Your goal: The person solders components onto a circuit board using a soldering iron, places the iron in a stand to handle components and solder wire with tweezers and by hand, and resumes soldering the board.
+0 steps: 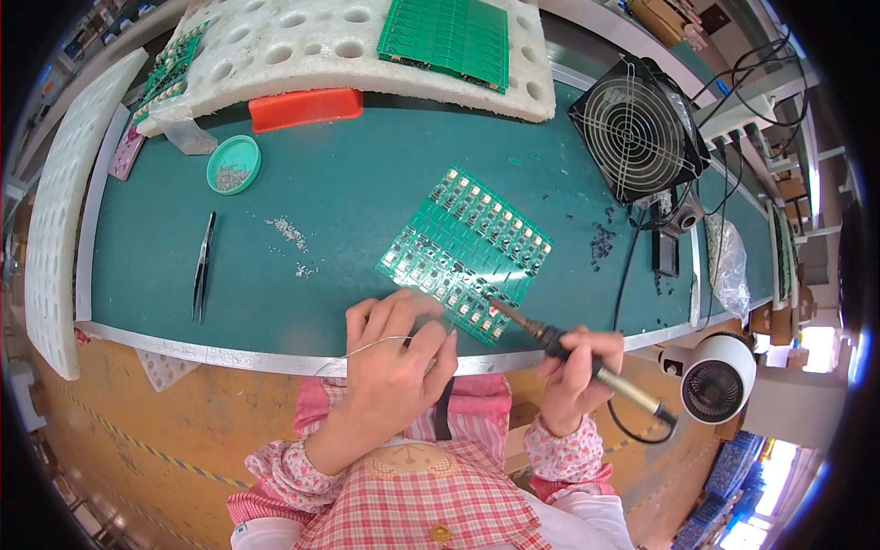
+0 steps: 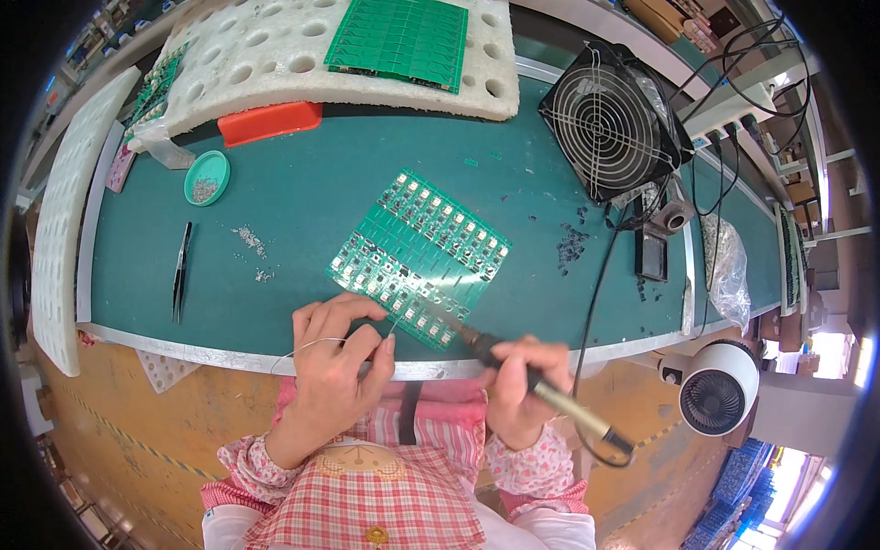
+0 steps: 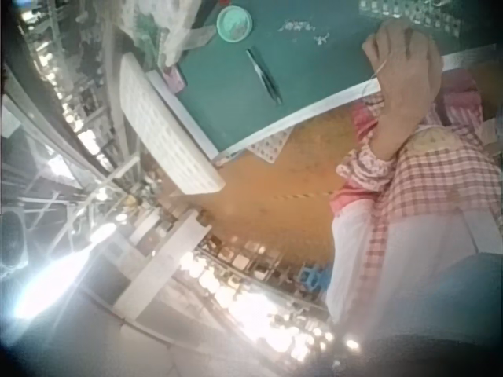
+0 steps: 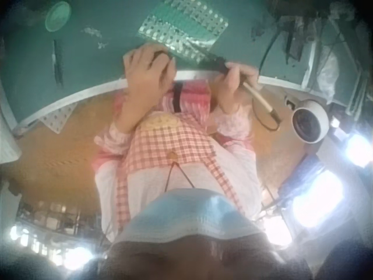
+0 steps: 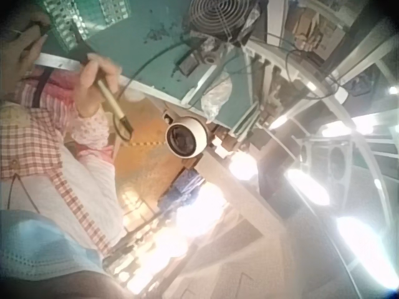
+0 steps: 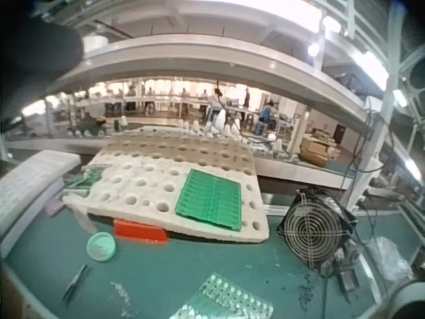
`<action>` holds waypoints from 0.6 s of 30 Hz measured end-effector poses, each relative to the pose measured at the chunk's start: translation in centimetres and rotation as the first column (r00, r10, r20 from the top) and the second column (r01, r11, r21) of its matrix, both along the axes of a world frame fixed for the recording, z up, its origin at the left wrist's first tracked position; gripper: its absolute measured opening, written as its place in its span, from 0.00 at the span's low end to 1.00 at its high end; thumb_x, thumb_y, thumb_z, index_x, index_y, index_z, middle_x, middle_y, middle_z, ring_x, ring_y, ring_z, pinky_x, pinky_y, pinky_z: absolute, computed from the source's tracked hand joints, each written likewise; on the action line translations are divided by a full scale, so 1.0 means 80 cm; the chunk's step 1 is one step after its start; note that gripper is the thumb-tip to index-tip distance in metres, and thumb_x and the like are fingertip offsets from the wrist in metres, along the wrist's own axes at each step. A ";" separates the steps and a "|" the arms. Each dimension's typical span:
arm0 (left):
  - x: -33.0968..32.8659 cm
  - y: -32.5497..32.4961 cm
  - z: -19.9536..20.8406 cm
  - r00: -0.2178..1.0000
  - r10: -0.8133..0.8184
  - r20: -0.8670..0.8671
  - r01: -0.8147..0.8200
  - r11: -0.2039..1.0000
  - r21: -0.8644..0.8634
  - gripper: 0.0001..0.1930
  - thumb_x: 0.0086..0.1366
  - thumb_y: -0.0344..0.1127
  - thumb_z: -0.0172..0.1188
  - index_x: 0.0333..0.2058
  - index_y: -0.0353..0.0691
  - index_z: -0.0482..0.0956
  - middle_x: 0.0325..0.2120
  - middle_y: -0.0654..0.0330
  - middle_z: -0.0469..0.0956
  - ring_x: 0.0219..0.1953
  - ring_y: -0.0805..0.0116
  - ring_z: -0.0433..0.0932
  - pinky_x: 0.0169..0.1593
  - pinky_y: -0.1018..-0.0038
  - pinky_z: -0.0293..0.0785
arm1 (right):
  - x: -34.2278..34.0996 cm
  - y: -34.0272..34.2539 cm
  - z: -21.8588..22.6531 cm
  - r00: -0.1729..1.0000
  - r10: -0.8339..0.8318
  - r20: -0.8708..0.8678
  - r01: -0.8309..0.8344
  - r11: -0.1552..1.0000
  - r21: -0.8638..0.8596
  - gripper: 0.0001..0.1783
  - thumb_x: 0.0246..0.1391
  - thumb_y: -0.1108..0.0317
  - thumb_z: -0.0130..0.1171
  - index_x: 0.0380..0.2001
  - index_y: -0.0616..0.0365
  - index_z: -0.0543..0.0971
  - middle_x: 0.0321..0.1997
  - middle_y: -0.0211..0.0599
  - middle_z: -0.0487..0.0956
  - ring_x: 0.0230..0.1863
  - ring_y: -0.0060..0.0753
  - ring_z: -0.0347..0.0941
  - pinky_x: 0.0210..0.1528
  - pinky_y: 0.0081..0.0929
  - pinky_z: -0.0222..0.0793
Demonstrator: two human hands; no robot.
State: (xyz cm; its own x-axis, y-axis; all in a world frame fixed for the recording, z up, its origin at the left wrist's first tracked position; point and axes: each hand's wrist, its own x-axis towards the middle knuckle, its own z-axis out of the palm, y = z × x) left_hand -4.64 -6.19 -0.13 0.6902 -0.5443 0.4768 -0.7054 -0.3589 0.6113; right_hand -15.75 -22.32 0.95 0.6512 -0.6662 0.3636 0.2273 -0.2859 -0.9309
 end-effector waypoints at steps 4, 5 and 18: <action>-0.002 -0.002 -0.006 1.000 0.018 0.005 -0.018 0.999 0.035 0.08 0.51 0.27 0.65 0.23 0.39 0.73 0.39 0.60 0.77 0.43 0.58 0.76 0.47 0.61 0.63 | -0.010 -0.005 -0.008 0.985 0.172 0.014 -0.147 0.877 -0.458 0.09 0.48 0.79 0.63 0.35 0.61 0.78 0.17 0.33 0.75 0.15 0.32 0.71 0.18 0.25 0.65; -0.003 -0.002 -0.007 1.000 0.016 0.006 -0.017 0.999 0.035 0.08 0.51 0.27 0.65 0.23 0.39 0.73 0.39 0.60 0.77 0.43 0.58 0.76 0.47 0.61 0.63 | -0.006 -0.003 -0.006 0.985 0.171 0.014 -0.146 0.877 -0.457 0.09 0.48 0.79 0.63 0.35 0.61 0.78 0.17 0.33 0.75 0.15 0.32 0.71 0.18 0.25 0.65; -0.003 -0.004 -0.008 0.999 0.032 0.018 -0.033 0.996 0.088 0.08 0.51 0.28 0.66 0.24 0.40 0.73 0.39 0.62 0.76 0.45 0.58 0.75 0.47 0.60 0.63 | 0.008 0.003 0.001 0.960 0.268 -0.086 -0.257 0.713 -0.652 0.15 0.43 0.79 0.66 0.37 0.60 0.78 0.18 0.29 0.74 0.16 0.29 0.69 0.19 0.25 0.64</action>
